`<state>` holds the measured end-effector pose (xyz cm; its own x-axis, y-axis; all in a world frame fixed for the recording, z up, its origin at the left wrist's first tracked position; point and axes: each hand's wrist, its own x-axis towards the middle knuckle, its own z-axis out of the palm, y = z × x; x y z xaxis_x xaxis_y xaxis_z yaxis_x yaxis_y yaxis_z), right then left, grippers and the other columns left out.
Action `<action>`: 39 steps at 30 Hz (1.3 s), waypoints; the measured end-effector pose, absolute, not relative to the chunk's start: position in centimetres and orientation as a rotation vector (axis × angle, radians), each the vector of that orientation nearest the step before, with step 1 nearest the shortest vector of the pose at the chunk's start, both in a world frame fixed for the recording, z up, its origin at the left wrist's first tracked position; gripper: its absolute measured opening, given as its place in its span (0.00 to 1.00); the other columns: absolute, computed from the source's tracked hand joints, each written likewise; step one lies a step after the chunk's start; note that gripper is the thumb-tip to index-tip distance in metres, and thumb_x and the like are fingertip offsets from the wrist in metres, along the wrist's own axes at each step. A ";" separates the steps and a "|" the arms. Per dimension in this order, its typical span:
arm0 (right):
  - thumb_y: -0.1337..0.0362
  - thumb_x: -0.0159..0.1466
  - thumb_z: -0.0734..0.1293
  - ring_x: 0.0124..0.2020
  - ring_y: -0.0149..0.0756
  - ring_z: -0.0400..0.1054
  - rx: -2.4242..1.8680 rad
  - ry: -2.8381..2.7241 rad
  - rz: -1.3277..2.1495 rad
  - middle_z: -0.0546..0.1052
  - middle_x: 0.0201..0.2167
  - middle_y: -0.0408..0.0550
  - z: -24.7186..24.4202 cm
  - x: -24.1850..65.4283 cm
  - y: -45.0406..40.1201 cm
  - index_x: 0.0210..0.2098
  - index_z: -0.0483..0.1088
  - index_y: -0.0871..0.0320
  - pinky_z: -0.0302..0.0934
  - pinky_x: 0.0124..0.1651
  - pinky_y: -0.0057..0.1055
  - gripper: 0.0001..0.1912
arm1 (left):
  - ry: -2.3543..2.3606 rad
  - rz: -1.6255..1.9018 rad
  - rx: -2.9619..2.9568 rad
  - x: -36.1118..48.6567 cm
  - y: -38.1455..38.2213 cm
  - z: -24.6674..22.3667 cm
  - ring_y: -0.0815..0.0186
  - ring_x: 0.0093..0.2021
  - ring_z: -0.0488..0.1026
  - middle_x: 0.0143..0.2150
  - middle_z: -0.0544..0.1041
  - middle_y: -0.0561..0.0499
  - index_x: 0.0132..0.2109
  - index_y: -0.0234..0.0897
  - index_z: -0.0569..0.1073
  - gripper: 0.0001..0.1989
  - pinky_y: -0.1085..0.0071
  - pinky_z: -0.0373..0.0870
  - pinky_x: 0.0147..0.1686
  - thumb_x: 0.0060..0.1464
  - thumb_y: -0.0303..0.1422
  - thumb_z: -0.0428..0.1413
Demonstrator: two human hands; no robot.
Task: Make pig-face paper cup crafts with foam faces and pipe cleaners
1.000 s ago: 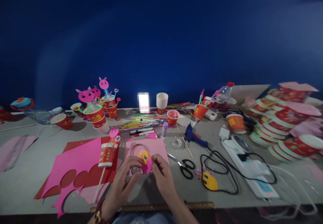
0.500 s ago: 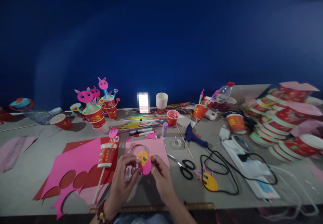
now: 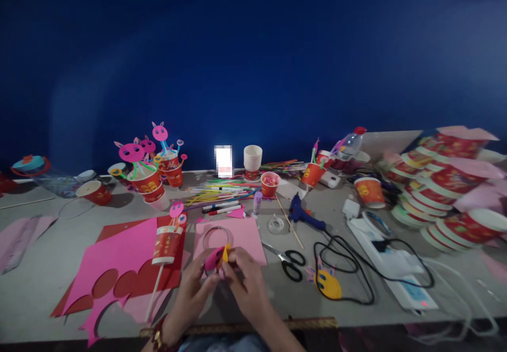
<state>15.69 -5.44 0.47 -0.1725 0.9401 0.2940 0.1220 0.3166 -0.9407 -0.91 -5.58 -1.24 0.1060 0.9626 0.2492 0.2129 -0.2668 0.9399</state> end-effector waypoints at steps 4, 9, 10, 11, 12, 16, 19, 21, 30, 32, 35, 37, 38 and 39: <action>0.63 0.71 0.60 0.31 0.35 0.68 -1.006 -1.584 0.979 0.72 0.30 0.44 1.3 15.7 -5.5 0.31 0.66 0.55 0.62 0.36 0.28 0.12 | 1.407 1.347 1.236 -1.7 -6.0 -4.0 0.53 0.50 0.77 0.49 0.82 0.43 0.46 0.43 0.82 0.15 0.60 0.75 0.51 0.56 0.45 0.60; 0.64 0.70 0.62 0.39 0.38 0.72 -0.993 -1.653 0.964 0.77 0.38 0.49 1.1 15.8 -5.6 0.41 0.71 0.54 0.66 0.42 0.31 0.06 | 1.456 1.320 1.131 -2.2 -5.9 -4.6 0.53 0.52 0.77 0.49 0.82 0.45 0.44 0.44 0.83 0.16 0.61 0.76 0.49 0.52 0.47 0.63; 0.65 0.69 0.63 0.43 0.40 0.73 -0.996 -1.687 0.923 0.77 0.42 0.50 0.9 15.8 -5.6 0.45 0.72 0.53 0.67 0.45 0.32 0.07 | 1.442 1.324 1.094 -2.0 -5.9 -4.0 0.54 0.51 0.78 0.48 0.82 0.45 0.44 0.43 0.82 0.17 0.61 0.77 0.49 0.52 0.48 0.62; 0.66 0.68 0.64 0.45 0.41 0.72 -1.003 -1.711 0.877 0.77 0.45 0.51 0.7 15.7 -5.6 0.48 0.71 0.53 0.67 0.47 0.33 0.09 | 1.423 1.317 1.051 -1.7 -5.8 -3.3 0.54 0.49 0.79 0.47 0.83 0.45 0.44 0.42 0.82 0.18 0.61 0.77 0.48 0.52 0.49 0.62; 0.67 0.68 0.64 0.46 0.41 0.73 -1.013 -1.723 0.833 0.77 0.46 0.51 0.5 15.7 -5.5 0.50 0.70 0.52 0.68 0.48 0.34 0.11 | 1.395 1.302 1.003 -1.3 -5.7 -2.6 0.54 0.48 0.79 0.46 0.83 0.45 0.43 0.41 0.82 0.20 0.61 0.77 0.47 0.52 0.50 0.62; 0.69 0.68 0.63 0.41 0.40 0.73 -1.093 -1.695 0.711 0.76 0.42 0.51 0.1 15.6 -5.3 0.52 0.69 0.52 0.70 0.43 0.33 0.14 | 1.302 1.216 0.908 -0.3 -5.6 -0.8 0.53 0.46 0.79 0.41 0.84 0.45 0.39 0.38 0.83 0.21 0.61 0.76 0.48 0.46 0.50 0.66; 0.68 0.67 0.65 0.42 0.41 0.72 -1.169 -1.665 0.634 0.75 0.43 0.51 0.4 15.9 -5.0 0.51 0.70 0.52 0.69 0.45 0.34 0.14 | 1.315 1.268 0.692 -0.1 -5.6 -1.3 0.53 0.46 0.79 0.42 0.84 0.45 0.38 0.38 0.83 0.22 0.62 0.77 0.46 0.40 0.49 0.69; 0.68 0.67 0.65 0.43 0.41 0.72 -1.174 -1.658 0.645 0.74 0.44 0.52 0.5 16.2 -4.8 0.50 0.70 0.53 0.69 0.46 0.34 0.13 | 1.253 1.285 0.596 -0.1 -5.5 -1.9 0.53 0.47 0.79 0.44 0.84 0.44 0.38 0.39 0.83 0.21 0.61 0.77 0.47 0.41 0.48 0.69; 0.60 0.69 0.64 0.38 0.38 0.74 -1.122 -1.440 0.972 0.77 0.41 0.51 0.6 16.2 -4.6 0.50 0.69 0.55 0.72 0.37 0.30 0.12 | 1.148 1.224 0.558 0.1 -5.7 -1.6 0.54 0.47 0.80 0.46 0.84 0.43 0.41 0.39 0.83 0.20 0.64 0.79 0.44 0.43 0.47 0.69; 0.57 0.67 0.66 0.38 0.39 0.74 -1.101 -1.341 1.104 0.77 0.43 0.51 0.6 16.2 -4.5 0.52 0.68 0.55 0.73 0.36 0.30 0.15 | 1.194 1.220 0.618 0.0 -5.8 -1.7 0.55 0.47 0.80 0.46 0.84 0.44 0.41 0.40 0.83 0.20 0.65 0.78 0.45 0.43 0.47 0.69; 0.56 0.66 0.68 0.38 0.39 0.74 -1.054 -1.255 1.203 0.76 0.41 0.50 0.4 16.2 -4.3 0.51 0.69 0.55 0.72 0.36 0.31 0.17 | 1.250 1.238 0.836 -0.2 -5.7 -1.7 0.57 0.45 0.80 0.43 0.84 0.46 0.41 0.39 0.82 0.20 0.66 0.77 0.46 0.47 0.48 0.66; 0.56 0.65 0.68 0.35 0.36 0.73 -1.035 -1.239 1.197 0.75 0.37 0.47 0.4 16.2 -4.2 0.49 0.69 0.55 0.71 0.36 0.30 0.15 | 1.256 1.267 0.993 -0.1 -5.5 -1.5 0.59 0.40 0.79 0.39 0.84 0.47 0.41 0.37 0.81 0.19 0.66 0.77 0.43 0.52 0.48 0.63; 0.56 0.66 0.68 0.33 0.35 0.72 -1.028 -1.239 1.194 0.75 0.35 0.46 0.4 16.2 -4.2 0.49 0.69 0.55 0.70 0.36 0.29 0.15 | 1.250 1.273 1.056 0.0 -5.3 -1.4 0.59 0.39 0.79 0.38 0.83 0.47 0.41 0.36 0.80 0.18 0.66 0.77 0.42 0.54 0.47 0.62; 0.56 0.66 0.68 0.32 0.35 0.71 -1.022 -1.244 1.199 0.74 0.34 0.45 0.5 16.2 -4.2 0.49 0.69 0.55 0.69 0.35 0.29 0.15 | 1.245 1.276 1.103 0.0 -5.3 -1.3 0.60 0.38 0.78 0.37 0.82 0.47 0.41 0.36 0.79 0.18 0.66 0.77 0.42 0.55 0.47 0.61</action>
